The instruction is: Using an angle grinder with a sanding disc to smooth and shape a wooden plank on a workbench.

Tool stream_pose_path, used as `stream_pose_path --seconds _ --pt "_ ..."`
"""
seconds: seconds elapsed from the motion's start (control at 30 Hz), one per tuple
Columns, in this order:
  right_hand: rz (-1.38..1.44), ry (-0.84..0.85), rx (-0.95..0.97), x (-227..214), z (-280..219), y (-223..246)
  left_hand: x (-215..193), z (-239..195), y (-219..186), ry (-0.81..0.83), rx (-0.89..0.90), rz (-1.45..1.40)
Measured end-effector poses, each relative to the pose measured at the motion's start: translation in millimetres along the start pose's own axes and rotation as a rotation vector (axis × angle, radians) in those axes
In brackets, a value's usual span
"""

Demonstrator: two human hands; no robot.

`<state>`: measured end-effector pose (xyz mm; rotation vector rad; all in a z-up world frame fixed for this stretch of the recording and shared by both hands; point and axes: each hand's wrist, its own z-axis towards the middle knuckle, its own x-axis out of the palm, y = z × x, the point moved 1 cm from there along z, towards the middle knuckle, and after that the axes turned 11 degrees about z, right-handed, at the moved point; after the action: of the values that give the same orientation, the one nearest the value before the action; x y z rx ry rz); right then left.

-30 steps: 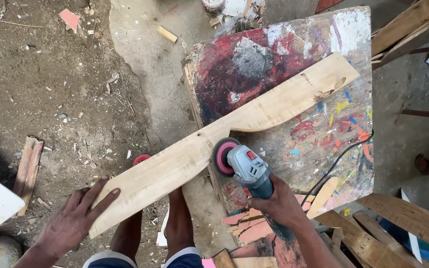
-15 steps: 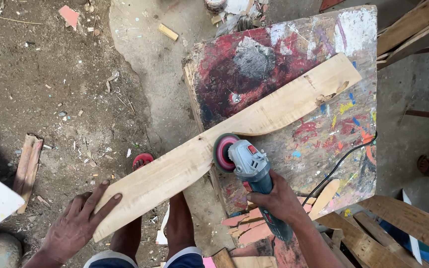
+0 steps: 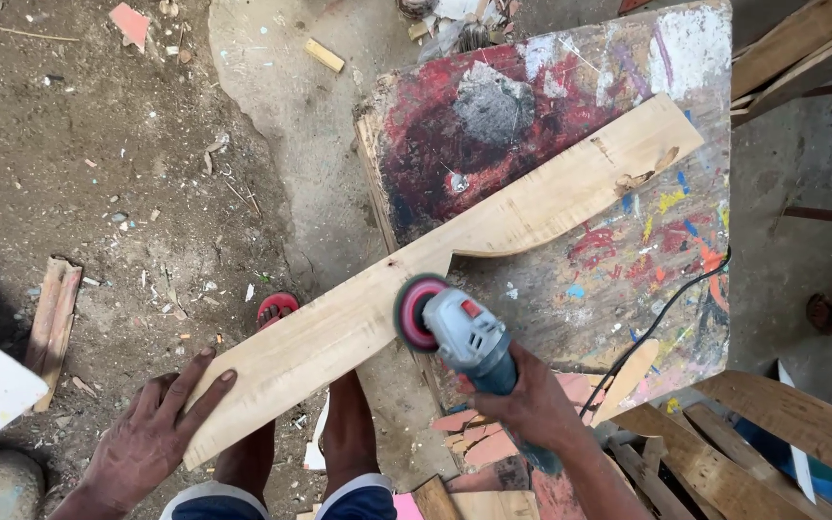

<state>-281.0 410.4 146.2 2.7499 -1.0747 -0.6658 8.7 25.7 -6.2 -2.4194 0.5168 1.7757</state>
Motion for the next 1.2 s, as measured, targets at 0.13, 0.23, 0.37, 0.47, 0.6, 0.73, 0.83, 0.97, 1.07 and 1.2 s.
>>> stream_pose_path --seconds 0.13,0.23,0.37,0.47,0.6,0.73,0.83,0.97,1.07,1.2 --pt "-0.049 0.119 -0.006 8.6 -18.7 2.2 -2.5 0.8 1.8 0.077 0.004 -0.016" --pt "-0.04 0.128 -0.023 6.7 -24.7 4.5 0.5 -0.7 3.8 0.118 0.017 -0.005" --pt "0.159 0.102 0.101 -2.8 -20.8 9.7 -1.6 -5.0 1.3 0.069 0.017 -0.032" --pt "0.147 -0.015 -0.01 -8.9 -5.7 6.4 -2.4 -2.6 2.6 0.123 0.022 -0.037" --pt "0.114 -0.04 -0.047 -0.4 -7.9 4.0 -10.4 -1.8 4.1 0.132 0.027 -0.053" --pt "0.074 -0.033 0.044 16.6 -26.3 -5.8 -29.0 1.3 2.5 0.248 0.028 -0.197" --pt "0.002 0.055 0.06 26.4 -48.3 13.7 -34.1 3.5 2.2 0.207 0.016 -0.211" --pt "0.018 0.079 -0.144 42.9 -47.7 -22.6 -46.0 7.8 6.7 0.246 -0.014 -0.252" --pt "-0.18 0.036 -0.27 53.6 -57.0 -28.0 -51.3 9.9 5.5 0.248 -0.008 -0.304" --pt "-0.335 0.152 -0.136 63.7 -76.6 -10.9 -63.8 19.6 6.7 0.187 0.005 -0.35"
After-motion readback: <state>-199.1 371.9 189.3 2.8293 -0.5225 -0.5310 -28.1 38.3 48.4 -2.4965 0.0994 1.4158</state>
